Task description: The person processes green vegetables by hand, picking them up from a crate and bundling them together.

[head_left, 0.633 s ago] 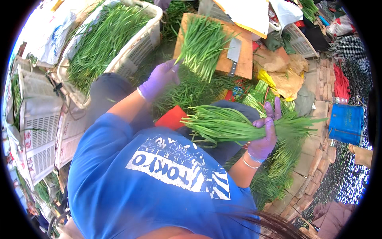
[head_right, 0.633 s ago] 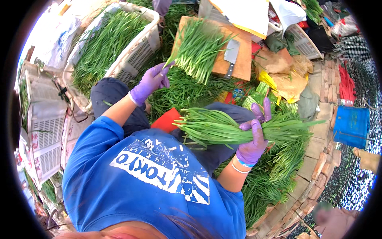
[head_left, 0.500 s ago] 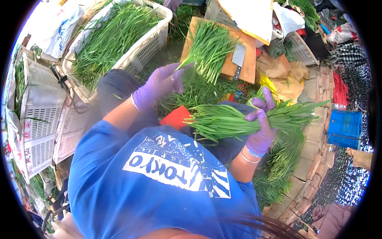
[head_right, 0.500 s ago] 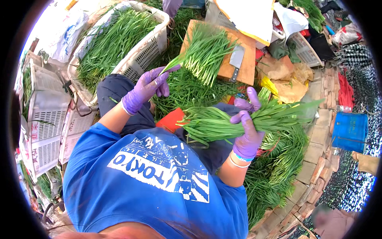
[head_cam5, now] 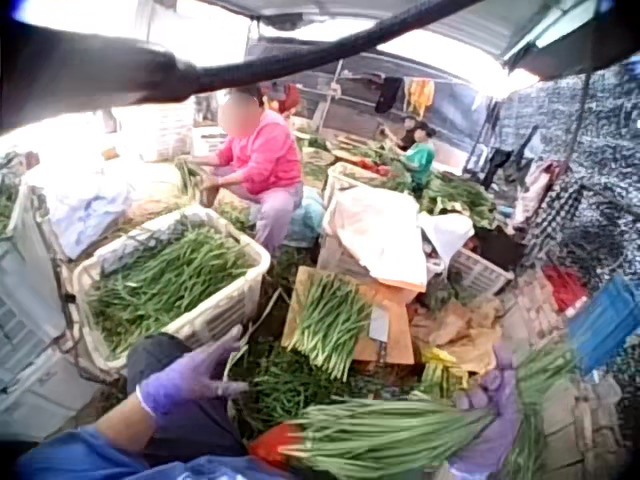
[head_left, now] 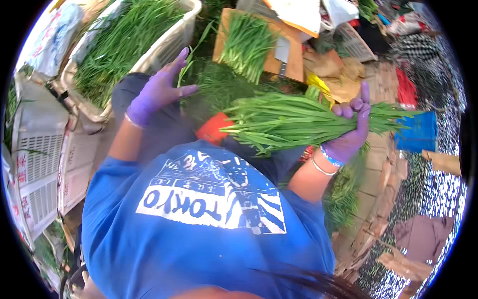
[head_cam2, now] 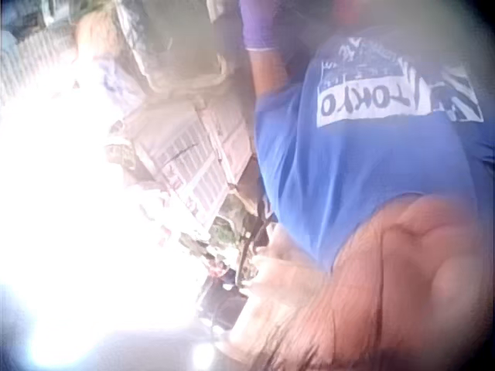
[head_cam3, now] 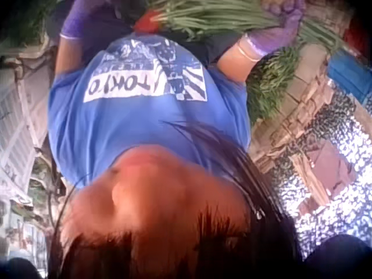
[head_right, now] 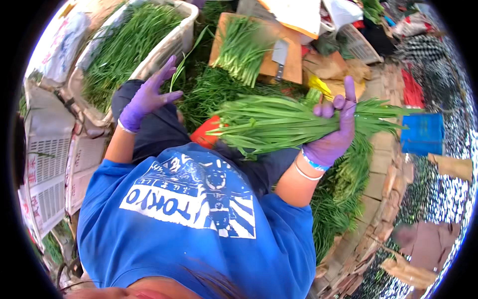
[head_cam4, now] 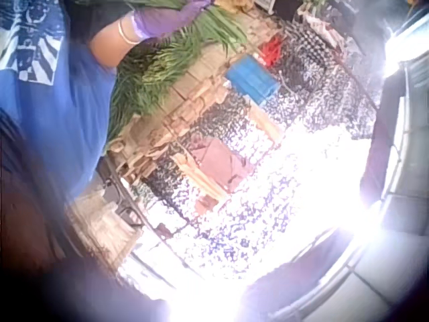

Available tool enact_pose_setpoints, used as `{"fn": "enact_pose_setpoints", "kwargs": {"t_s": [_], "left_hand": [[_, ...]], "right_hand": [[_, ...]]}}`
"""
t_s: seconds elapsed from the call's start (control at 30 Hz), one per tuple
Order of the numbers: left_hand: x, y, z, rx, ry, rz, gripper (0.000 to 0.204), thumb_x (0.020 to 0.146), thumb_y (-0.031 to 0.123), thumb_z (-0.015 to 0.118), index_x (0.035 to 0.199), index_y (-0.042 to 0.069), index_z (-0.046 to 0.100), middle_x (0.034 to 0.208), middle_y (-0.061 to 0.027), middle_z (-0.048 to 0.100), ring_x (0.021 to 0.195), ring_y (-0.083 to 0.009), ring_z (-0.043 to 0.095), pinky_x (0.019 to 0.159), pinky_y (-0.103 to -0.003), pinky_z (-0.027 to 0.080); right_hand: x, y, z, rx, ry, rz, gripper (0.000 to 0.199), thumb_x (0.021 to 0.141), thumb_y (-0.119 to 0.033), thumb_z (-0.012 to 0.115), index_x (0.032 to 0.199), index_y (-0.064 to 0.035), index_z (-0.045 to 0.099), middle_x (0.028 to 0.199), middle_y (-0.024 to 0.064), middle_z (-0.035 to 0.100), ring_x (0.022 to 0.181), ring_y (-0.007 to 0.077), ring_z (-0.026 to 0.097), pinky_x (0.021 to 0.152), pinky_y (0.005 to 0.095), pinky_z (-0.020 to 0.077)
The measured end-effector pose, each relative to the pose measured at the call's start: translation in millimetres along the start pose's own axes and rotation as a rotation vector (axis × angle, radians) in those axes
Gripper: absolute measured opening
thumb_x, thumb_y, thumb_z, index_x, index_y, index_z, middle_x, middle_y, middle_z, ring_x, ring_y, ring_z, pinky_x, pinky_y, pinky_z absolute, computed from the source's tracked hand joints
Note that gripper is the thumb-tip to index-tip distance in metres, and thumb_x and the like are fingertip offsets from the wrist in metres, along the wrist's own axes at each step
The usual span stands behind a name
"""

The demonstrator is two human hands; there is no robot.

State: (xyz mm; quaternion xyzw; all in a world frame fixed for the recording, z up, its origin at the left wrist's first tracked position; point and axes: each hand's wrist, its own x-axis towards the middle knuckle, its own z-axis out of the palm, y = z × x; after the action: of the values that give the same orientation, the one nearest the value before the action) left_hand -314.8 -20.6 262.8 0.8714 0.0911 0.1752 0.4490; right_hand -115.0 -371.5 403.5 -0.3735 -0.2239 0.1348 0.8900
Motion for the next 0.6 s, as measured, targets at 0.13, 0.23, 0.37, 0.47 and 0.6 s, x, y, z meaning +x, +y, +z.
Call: {"fn": "enact_pose_setpoints", "kwargs": {"t_s": [0.13, 0.23, 0.37, 0.47, 0.6], "left_hand": [[12.6, -14.2, 49.0, -1.535, -0.261, -0.437, 0.073, 0.098, 0.054, 0.051, 0.156, 0.014, 0.031, 0.154, -0.0152, 0.041, 0.135, -0.0338, 0.047, 0.114, -0.050, 0.035], [34.5, -14.6, 113.7, -1.794, -0.374, -0.401, 0.063, 0.098, 0.056, 0.051, 0.143, 0.012, 0.044, 0.139, -0.0131, 0.052, 0.122, -0.0317, 0.055, 0.105, -0.050, 0.043], [31.0, -11.4, 180.1, -2.166, -0.678, -0.501, 0.057, 0.097, 0.058, 0.052, 0.125, 0.009, 0.061, 0.119, -0.0104, 0.067, 0.105, -0.0288, 0.066, 0.094, -0.049, 0.054], [25.7, -9.9, 192.2, -1.844, -0.611, -0.617, 0.094, 0.082, 0.082, 0.050, 0.138, 0.006, 0.053, 0.132, -0.0194, 0.060, 0.113, -0.0340, 0.063, 0.101, -0.050, 0.050], [21.6, 0.8, 183.0, -1.743, -0.860, -0.446, 0.119, 0.075, 0.088, 0.048, 0.156, 0.005, 0.020, 0.149, -0.0277, 0.042, 0.130, -0.0393, 0.052, 0.107, -0.056, 0.043]], "right_hand": [[0.9, -12.7, -14.9, -0.155, 0.232, -0.118, 0.038, 0.104, -0.025, 0.051, 0.137, -0.0053, 0.052, 0.077, -0.0013, 0.051, 0.066, 0.0095, 0.049, 0.059, 0.0286, 0.0444], [-13.7, 6.3, -45.3, 0.035, 0.289, -0.189, 0.030, 0.104, -0.026, 0.053, 0.127, -0.0092, 0.059, 0.076, -0.0024, 0.051, 0.068, 0.0148, 0.053, 0.069, 0.0332, 0.0523], [-62.2, 24.0, -109.3, -0.013, 0.261, -0.294, 0.036, 0.099, -0.025, 0.062, 0.130, -0.0072, 0.058, 0.092, 0.0019, 0.061, 0.092, 0.0241, 0.061, 0.093, 0.0490, 0.0516], [-108.3, 5.7, -158.7, -0.205, 0.177, -0.100, 0.041, 0.096, -0.023, 0.066, 0.131, -0.0059, 0.057, 0.112, 0.0086, 0.064, 0.116, 0.0320, 0.059, 0.109, 0.0560, 0.0411], [-153.6, -7.5, -198.2, -0.519, 0.064, -0.003, 0.033, 0.097, -0.019, 0.063, 0.128, -0.0060, 0.061, 0.133, 0.0151, 0.061, 0.127, 0.0386, 0.053, 0.112, 0.0572, 0.0375]]}}
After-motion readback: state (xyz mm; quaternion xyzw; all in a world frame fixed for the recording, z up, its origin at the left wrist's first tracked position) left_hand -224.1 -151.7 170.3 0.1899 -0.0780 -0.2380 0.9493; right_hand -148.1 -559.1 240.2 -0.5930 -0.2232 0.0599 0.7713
